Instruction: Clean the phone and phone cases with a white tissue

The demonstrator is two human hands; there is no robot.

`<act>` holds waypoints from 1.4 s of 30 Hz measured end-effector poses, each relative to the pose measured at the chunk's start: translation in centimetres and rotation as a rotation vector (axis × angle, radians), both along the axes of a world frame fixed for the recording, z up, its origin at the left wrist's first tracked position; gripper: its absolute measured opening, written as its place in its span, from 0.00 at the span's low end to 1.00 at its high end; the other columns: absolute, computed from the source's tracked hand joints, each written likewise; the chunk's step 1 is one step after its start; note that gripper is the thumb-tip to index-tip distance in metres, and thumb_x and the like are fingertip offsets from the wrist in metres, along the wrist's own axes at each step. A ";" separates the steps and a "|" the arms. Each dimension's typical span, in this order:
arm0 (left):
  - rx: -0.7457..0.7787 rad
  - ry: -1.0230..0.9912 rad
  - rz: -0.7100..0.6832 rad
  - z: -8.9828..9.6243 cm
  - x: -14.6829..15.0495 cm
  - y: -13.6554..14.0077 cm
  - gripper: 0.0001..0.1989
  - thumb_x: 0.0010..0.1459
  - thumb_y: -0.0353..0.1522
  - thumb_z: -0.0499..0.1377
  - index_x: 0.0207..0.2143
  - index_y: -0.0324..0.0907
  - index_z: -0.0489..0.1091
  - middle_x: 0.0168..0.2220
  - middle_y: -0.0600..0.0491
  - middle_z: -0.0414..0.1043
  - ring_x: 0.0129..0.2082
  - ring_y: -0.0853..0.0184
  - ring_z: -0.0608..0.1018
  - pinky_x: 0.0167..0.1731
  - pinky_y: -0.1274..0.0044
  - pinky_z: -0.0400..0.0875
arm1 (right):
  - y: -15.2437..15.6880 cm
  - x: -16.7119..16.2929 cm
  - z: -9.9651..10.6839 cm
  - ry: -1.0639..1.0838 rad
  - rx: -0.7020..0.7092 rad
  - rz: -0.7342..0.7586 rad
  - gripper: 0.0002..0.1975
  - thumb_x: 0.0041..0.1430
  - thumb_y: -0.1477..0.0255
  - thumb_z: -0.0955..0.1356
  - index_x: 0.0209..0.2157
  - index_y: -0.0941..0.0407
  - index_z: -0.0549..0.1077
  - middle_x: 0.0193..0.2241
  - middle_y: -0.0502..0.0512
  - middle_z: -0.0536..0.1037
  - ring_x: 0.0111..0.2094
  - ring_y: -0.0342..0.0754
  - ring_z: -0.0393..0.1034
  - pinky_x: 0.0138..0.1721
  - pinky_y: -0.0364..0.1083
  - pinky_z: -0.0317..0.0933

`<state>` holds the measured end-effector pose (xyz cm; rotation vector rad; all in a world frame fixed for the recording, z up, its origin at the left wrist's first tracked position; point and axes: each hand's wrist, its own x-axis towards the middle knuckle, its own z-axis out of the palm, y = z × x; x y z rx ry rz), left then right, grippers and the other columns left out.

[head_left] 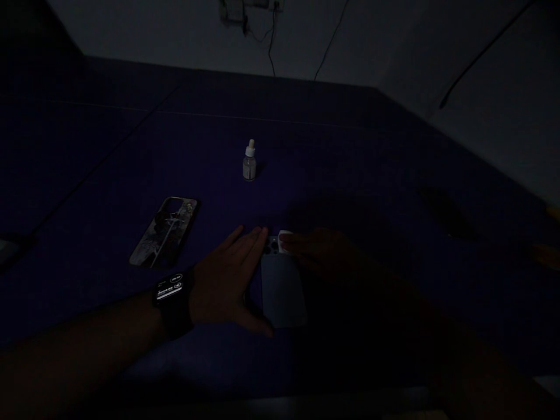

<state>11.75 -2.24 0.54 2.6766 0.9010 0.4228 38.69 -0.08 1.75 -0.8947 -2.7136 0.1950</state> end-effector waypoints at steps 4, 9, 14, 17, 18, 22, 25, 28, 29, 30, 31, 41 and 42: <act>-0.004 -0.016 -0.017 0.0 0.0 0.0 0.70 0.44 0.66 0.59 0.70 0.31 0.29 0.68 0.25 0.48 0.67 0.38 0.59 0.66 0.49 0.46 | -1.1 0.5 0.3 -0.058 -0.072 0.089 0.16 0.68 0.73 0.64 0.55 0.51 0.74 0.53 0.52 0.79 0.41 0.46 0.79 0.41 0.47 0.70; -0.003 0.020 -0.015 0.3 0.0 0.0 0.70 0.44 0.66 0.59 0.70 0.32 0.28 0.69 0.26 0.46 0.68 0.39 0.58 0.66 0.49 0.46 | -0.4 0.3 0.3 -0.055 -0.033 -0.075 0.17 0.67 0.75 0.64 0.54 0.53 0.75 0.57 0.56 0.74 0.47 0.51 0.78 0.45 0.50 0.72; 0.008 0.027 -0.014 0.2 0.0 0.0 0.71 0.43 0.67 0.58 0.70 0.31 0.26 0.68 0.25 0.47 0.67 0.39 0.59 0.66 0.49 0.47 | -0.8 1.6 1.1 -0.053 -0.146 0.039 0.19 0.66 0.76 0.65 0.56 0.49 0.74 0.57 0.52 0.75 0.49 0.48 0.77 0.48 0.47 0.71; 0.006 0.018 -0.018 0.0 0.1 0.0 0.72 0.43 0.67 0.58 0.70 0.31 0.25 0.68 0.25 0.48 0.68 0.40 0.59 0.66 0.48 0.46 | -1.7 1.7 1.5 -0.065 -0.192 0.069 0.20 0.66 0.76 0.65 0.57 0.47 0.72 0.57 0.51 0.75 0.47 0.46 0.78 0.47 0.46 0.71; 0.002 0.019 -0.016 0.0 0.1 0.0 0.72 0.43 0.67 0.58 0.70 0.31 0.25 0.68 0.25 0.48 0.68 0.40 0.58 0.66 0.48 0.46 | -1.8 1.3 1.5 -0.067 -0.188 0.070 0.20 0.67 0.76 0.64 0.57 0.48 0.72 0.57 0.51 0.75 0.47 0.46 0.78 0.46 0.46 0.71; -0.007 0.032 -0.007 0.1 0.1 0.0 0.72 0.42 0.67 0.59 0.70 0.30 0.26 0.67 0.24 0.50 0.67 0.39 0.59 0.65 0.48 0.47 | -1.8 -1.8 0.6 -0.046 -0.178 0.149 0.17 0.69 0.73 0.63 0.57 0.52 0.73 0.55 0.53 0.77 0.47 0.46 0.77 0.47 0.46 0.71; -0.014 0.030 -0.005 0.2 0.1 0.0 0.73 0.42 0.67 0.59 0.70 0.28 0.28 0.67 0.23 0.50 0.67 0.39 0.58 0.65 0.48 0.47 | -1.5 -2.6 0.2 -0.022 -0.179 0.186 0.17 0.70 0.73 0.61 0.56 0.54 0.73 0.55 0.54 0.77 0.49 0.47 0.76 0.47 0.47 0.70; -0.017 0.018 -0.008 0.2 0.1 0.0 0.72 0.43 0.66 0.59 0.70 0.29 0.29 0.67 0.23 0.49 0.68 0.39 0.58 0.66 0.48 0.47 | -1.5 -0.8 0.5 -0.046 -0.192 0.132 0.18 0.69 0.74 0.62 0.56 0.52 0.73 0.54 0.53 0.78 0.49 0.47 0.77 0.46 0.47 0.70; -0.015 0.017 -0.009 0.2 0.1 0.0 0.72 0.43 0.67 0.59 0.70 0.29 0.29 0.68 0.24 0.49 0.68 0.39 0.58 0.66 0.49 0.47 | -1.5 0.0 0.7 -0.060 -0.198 0.108 0.18 0.68 0.74 0.63 0.56 0.51 0.73 0.53 0.53 0.78 0.48 0.47 0.77 0.45 0.47 0.70; -0.013 0.017 -0.011 0.1 0.1 0.0 0.72 0.43 0.67 0.59 0.70 0.29 0.28 0.68 0.24 0.49 0.68 0.39 0.58 0.66 0.49 0.47 | -1.6 0.6 0.8 -0.069 -0.200 0.087 0.18 0.68 0.74 0.63 0.56 0.50 0.74 0.53 0.52 0.78 0.47 0.47 0.78 0.45 0.47 0.69; -0.011 0.020 -0.010 0.1 0.1 0.0 0.72 0.42 0.67 0.59 0.70 0.29 0.29 0.68 0.24 0.49 0.67 0.39 0.59 0.66 0.49 0.47 | -1.6 1.0 0.9 -0.071 -0.196 0.075 0.17 0.68 0.73 0.62 0.55 0.50 0.74 0.54 0.52 0.78 0.46 0.47 0.78 0.44 0.47 0.69; 0.000 0.017 -0.002 0.0 0.1 0.1 0.72 0.42 0.68 0.58 0.70 0.27 0.31 0.67 0.23 0.51 0.67 0.39 0.59 0.66 0.49 0.47 | -1.9 -1.4 1.7 -0.131 0.044 0.172 0.14 0.68 0.73 0.63 0.50 0.51 0.75 0.48 0.52 0.82 0.34 0.46 0.77 0.35 0.49 0.56; -0.001 0.011 -0.004 0.0 0.1 0.1 0.72 0.42 0.68 0.58 0.70 0.27 0.31 0.67 0.23 0.51 0.67 0.39 0.59 0.66 0.49 0.47 | -2.1 -0.7 2.2 -0.156 0.033 0.164 0.13 0.68 0.73 0.63 0.50 0.51 0.75 0.47 0.51 0.82 0.31 0.44 0.75 0.34 0.49 0.55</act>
